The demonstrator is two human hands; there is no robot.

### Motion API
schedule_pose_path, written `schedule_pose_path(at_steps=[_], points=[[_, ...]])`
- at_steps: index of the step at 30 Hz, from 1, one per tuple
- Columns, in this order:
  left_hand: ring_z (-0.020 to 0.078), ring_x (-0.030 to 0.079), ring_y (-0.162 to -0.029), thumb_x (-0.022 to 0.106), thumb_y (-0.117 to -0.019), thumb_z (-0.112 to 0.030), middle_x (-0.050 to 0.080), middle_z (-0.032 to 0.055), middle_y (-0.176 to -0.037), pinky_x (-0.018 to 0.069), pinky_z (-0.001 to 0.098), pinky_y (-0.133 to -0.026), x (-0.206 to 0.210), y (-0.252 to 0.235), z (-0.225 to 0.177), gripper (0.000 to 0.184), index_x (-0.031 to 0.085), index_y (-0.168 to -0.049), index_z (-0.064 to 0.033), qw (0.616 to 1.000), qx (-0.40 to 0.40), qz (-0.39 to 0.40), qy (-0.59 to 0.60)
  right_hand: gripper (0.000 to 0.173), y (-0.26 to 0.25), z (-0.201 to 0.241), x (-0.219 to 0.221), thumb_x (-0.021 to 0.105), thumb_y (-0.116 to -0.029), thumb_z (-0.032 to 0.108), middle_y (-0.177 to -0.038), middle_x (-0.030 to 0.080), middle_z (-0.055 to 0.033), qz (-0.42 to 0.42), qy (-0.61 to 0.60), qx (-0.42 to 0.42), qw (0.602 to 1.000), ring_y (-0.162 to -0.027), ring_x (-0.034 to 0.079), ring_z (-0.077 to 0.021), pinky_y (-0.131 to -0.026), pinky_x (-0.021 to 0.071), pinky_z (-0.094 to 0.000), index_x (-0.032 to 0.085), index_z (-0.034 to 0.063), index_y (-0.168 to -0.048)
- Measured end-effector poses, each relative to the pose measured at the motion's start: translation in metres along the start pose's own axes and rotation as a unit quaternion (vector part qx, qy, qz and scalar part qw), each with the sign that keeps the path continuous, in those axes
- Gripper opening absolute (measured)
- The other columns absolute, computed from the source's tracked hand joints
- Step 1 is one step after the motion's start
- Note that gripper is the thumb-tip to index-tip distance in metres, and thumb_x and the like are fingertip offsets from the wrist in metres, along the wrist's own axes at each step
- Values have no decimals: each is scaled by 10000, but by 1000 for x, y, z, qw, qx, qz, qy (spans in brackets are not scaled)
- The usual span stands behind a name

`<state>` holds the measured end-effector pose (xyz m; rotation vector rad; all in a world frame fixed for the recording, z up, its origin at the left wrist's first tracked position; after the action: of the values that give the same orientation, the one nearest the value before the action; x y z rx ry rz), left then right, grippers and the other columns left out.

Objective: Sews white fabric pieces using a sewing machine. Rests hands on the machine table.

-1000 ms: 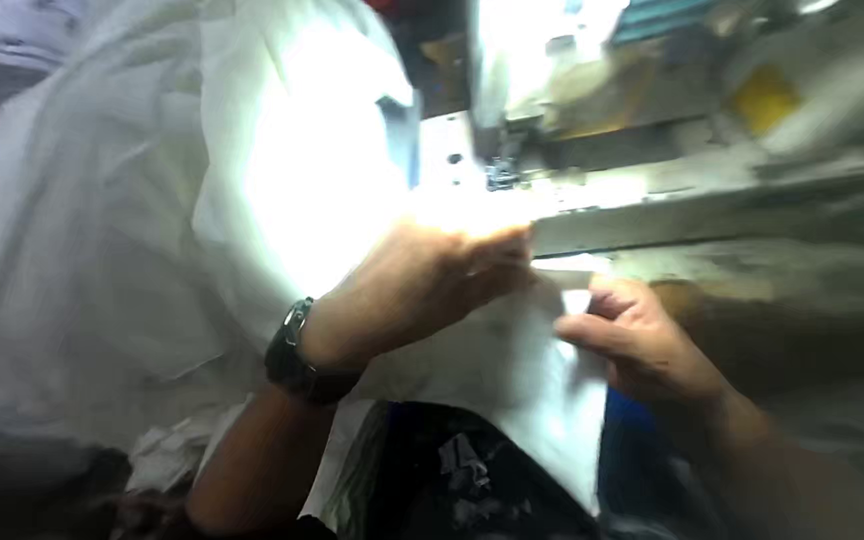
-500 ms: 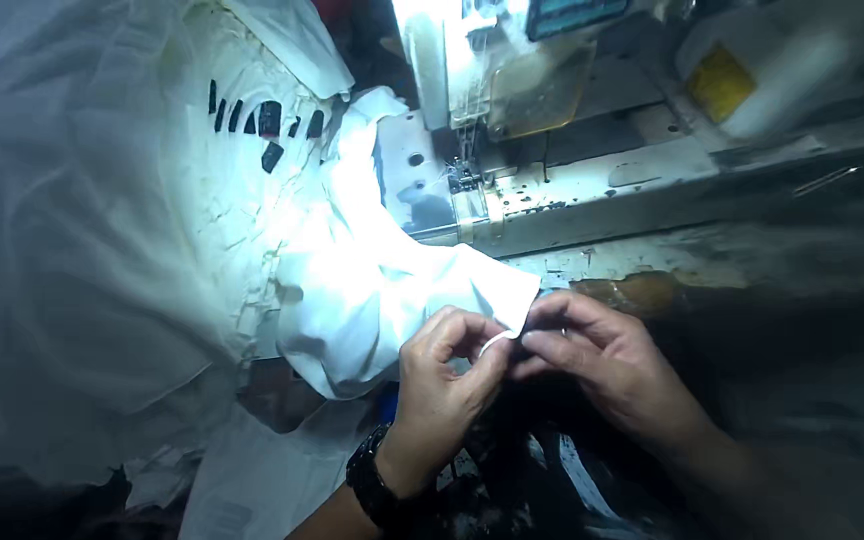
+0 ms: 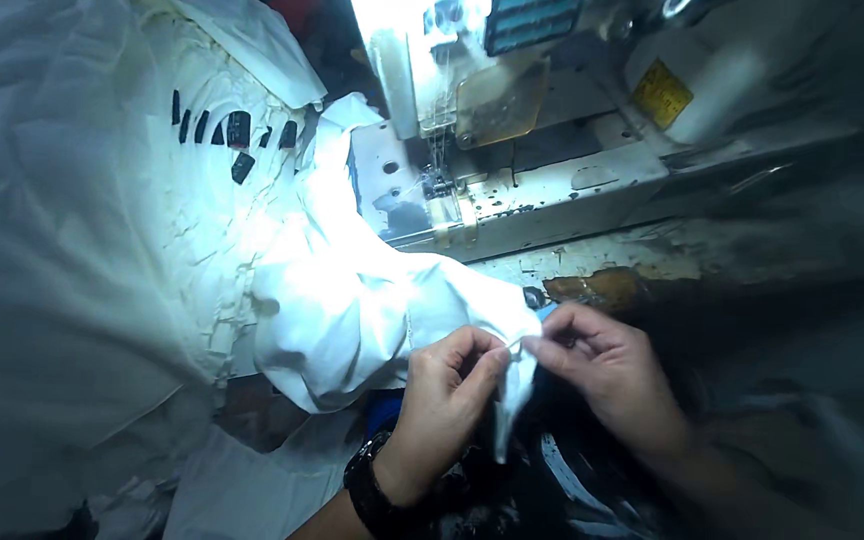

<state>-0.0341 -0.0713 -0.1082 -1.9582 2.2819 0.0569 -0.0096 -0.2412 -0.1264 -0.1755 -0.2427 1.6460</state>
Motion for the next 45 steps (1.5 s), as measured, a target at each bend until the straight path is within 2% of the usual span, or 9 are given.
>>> schedule_pose_path(at_steps=[6,10,14,17,22,29,33,38,45], points=[[32,678,-828,531,-1028,-72,699,-35,-877,579,229,-814,-13,-11,-6,147,677,-1011,-77,975,-56,0,215,505,6,-28,-6,733,-851,105,-932,721,39,-12,102,28,994,-739,663,32,-678,565,-148,516,60,-1305],[160,738,-933,661,-951,-191,753,82,-967,608,347,-873,-62,2,-13,154,761,-1010,-90,869,-33,-78,487,200,-2,-38,-7,534,-989,33,-847,743,-8,55,-265,243,932,-647,690,-54,-587,600,-215,718,106,-966],[68,711,-754,706,-920,-118,732,28,-832,610,248,-727,-97,32,7,67,761,-958,-109,940,-39,-135,311,314,-19,-16,10,567,-1044,349,-872,737,-54,180,-501,292,795,-609,666,-43,-476,527,-162,746,105,-964],[23,690,-804,744,-909,-133,732,-28,-900,590,195,-757,-113,41,-3,111,770,-1011,-168,974,27,-147,170,54,-32,-15,10,633,-992,202,-768,661,50,219,-387,234,864,-508,527,54,-423,414,-93,685,213,-983],[-14,566,-762,801,-859,-137,600,-74,-849,497,117,-678,-110,51,-19,182,798,-1040,-157,973,134,-175,-67,248,-25,21,11,771,-901,169,-1073,706,140,207,-69,-67,974,-793,626,86,-666,524,-69,763,256,-1133],[43,602,-1150,670,-982,-208,636,-76,-1168,532,231,-972,-103,29,-17,81,737,-1020,-183,961,188,-184,-81,158,-9,36,11,660,-1015,304,-1005,656,-48,30,267,-303,914,-956,585,-48,-890,453,-204,764,186,-1033],[16,646,-812,566,-1028,-88,669,-41,-944,561,180,-732,-96,-8,-45,110,655,-1073,-134,986,132,-96,42,229,-21,25,14,621,-1032,336,-993,653,-8,49,211,-244,945,-957,582,2,-876,446,-149,718,141,-961],[7,626,-714,644,-983,-148,679,-60,-863,533,147,-639,-105,-26,-60,58,698,-1003,-155,979,114,-103,-133,221,-39,4,-2,616,-1032,353,-950,664,71,46,131,-179,974,-960,606,19,-850,482,-135,677,164,-934],[-22,626,-671,508,-1025,-54,651,-48,-812,545,128,-610,-100,-42,-73,153,630,-1061,-139,996,46,-71,-17,235,-43,-11,15,608,-1031,301,-758,621,131,192,-184,36,963,-718,572,93,-661,474,-80,685,174,-848]])
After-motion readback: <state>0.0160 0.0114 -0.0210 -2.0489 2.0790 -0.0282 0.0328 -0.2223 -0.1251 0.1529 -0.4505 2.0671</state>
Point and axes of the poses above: each hand's wrist, its own y-axis away from the middle knuckle, its own x-axis out of the palm, z = x × y, the point moved 3 cm from there along -y, towards the middle knuckle
